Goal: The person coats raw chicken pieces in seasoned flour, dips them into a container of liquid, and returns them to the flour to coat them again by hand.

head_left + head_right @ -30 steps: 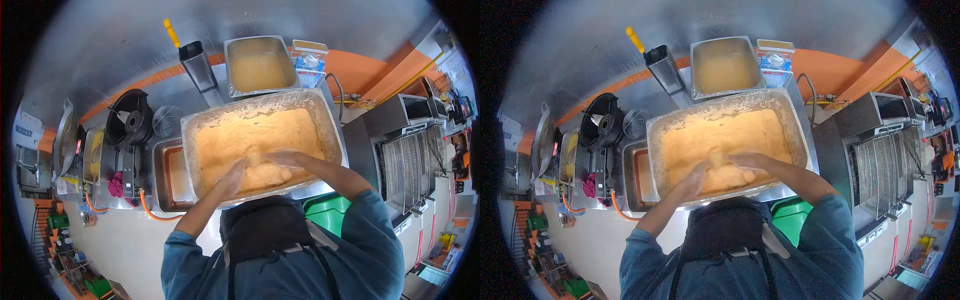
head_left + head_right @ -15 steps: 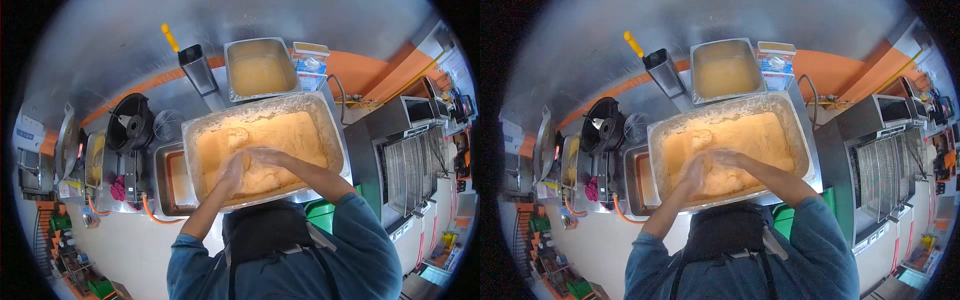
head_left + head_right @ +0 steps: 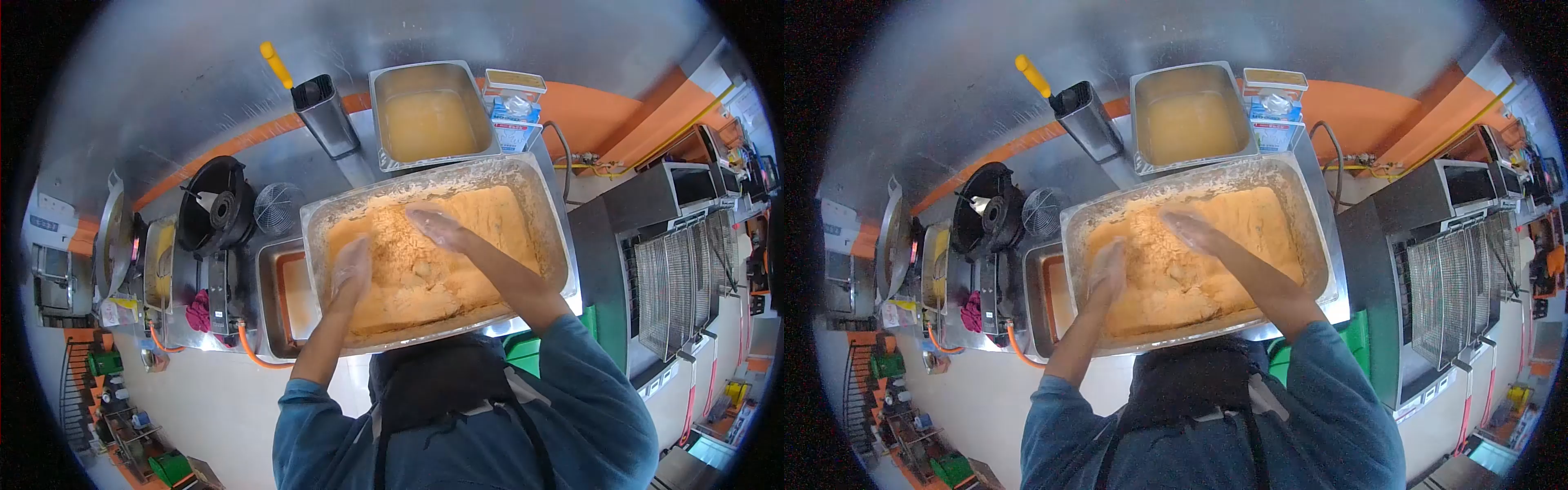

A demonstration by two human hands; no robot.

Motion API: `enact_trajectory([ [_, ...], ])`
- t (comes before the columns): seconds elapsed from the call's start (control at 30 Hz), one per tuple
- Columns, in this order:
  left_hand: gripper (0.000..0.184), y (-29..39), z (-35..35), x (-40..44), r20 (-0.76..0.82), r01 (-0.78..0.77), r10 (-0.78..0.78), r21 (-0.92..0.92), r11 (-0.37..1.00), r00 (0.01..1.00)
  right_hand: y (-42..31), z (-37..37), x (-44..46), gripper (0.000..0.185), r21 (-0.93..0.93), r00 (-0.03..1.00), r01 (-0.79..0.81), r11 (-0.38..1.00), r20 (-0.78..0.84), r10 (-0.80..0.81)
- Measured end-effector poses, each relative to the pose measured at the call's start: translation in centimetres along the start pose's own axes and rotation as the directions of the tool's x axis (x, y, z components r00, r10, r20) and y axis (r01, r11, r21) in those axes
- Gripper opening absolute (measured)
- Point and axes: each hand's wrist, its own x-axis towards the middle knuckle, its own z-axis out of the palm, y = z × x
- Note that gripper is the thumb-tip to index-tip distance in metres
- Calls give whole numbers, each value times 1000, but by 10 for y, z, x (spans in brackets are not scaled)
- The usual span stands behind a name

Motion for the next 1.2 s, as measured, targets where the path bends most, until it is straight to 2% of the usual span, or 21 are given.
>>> enact_trajectory([
  [0.03, 33, 43, -10, -12, 2, 78, -84, 373, 924, 996, -1, -5, 3, 43, -2, 999, -47, 999, -24, 47],
  [0.07, 36, 86, -21, -23, 4, 118, -168, 695, 709, 986, 2, -10, 4, 42, -2, 995, -92, 996, -49, 92],
  [0.1, 36, 79, -13, -18, -24, 122, -147, 694, 710, 989, 18, -17, 10, 42, -290, 997, 72, 954, 5, -74],
  [0.17, 37, 32, 21, 8, -130, 76, -28, 381, 922, 991, 57, -32, 32, 43, -730, 918, 385, 565, 242, -313],
  [0.23, 38, 33, 26, 6, -198, -29, 68, 192, 981, 978, -8, 25, 14, 44, -356, 1000, 7, 934, 0, -8],
  [0.27, 38, 41, 21, 1, -217, -79, 124, 203, 976, 968, -35, 44, 7, 45, -102, 981, -190, 976, -55, 186],
  [0.33, 40, 54, 2, -7, -167, -23, 162, 623, 782, 973, -36, 19, 7, 45, -287, 991, -129, 949, -12, 131],
  [0.37, 39, 56, -11, -7, -54, 35, 5, 729, 684, 999, -24, 11, 10, 46, -265, 991, -131, 955, -5, 134],
  [0.5, 34, 39, 7, -2, -130, 78, -34, 345, 935, 991, 16, 6, 21, 44, -49, 994, -99, 994, -57, 96],
  [0.53, 32, 57, 4, -16, -138, 41, -10, 223, 974, 990, -7, 24, 8, 43, -126, 996, -3, 992, -94, -9],
  [0.57, 30, 65, 2, -25, -149, 5, 10, 98, 995, 989, -22, 30, 1, 44, -189, 992, -59, 980, -117, 37],
  [0.6, 30, 58, -3, -21, -65, -3, 34, 425, 905, 997, -37, 37, -5, 46, -248, 987, -117, 962, -140, 84],
  [0.67, 30, 20, -15, -3, 108, -94, -6, 895, 437, 994, -47, 17, -17, 51, -278, 929, -369, 887, -145, 341],
  [0.73, 29, -71, 4, 4, 125, -195, 156, 423, 885, 980, -8, -9, -27, 53, -228, 936, -349, 909, -36, 351],
  [0.8, 31, -103, 22, 5, 12, -206, 207, -63, 977, 978, 44, -29, -32, 54, -116, 968, -205, 972, 125, 219],
  [0.83, 32, -84, 29, -4, -23, -186, 186, -225, 957, 982, 33, -9, -34, 55, -155, 976, -199, 968, 62, 211],
  [0.93, 36, -5, 25, -31, -2, -14, 14, -206, 978, 1000, -12, 45, -42, 59, -390, 984, -176, 904, -73, 160],
  [1.0, 40, 55, -6, -54, 104, 73, -98, 225, 972, 990, -45, 41, -54, 61, -681, 991, -132, 720, -75, 112],
  [1.07, 43, 90, -24, -67, 223, 18, -218, 659, 752, 950, -35, 9, -65, 60, -465, 956, -289, 837, -93, 279],
  [1.13, 43, 45, -12, -61, 224, -17, -124, 541, 841, 967, -15, 1, -63, 58, -304, 943, -330, 894, -67, 325],
  [1.2, 43, -31, 17, -37, 221, -21, 43, -99, 995, 974, 9, 17, -66, 55, -221, 967, -254, 942, -45, 250],
])
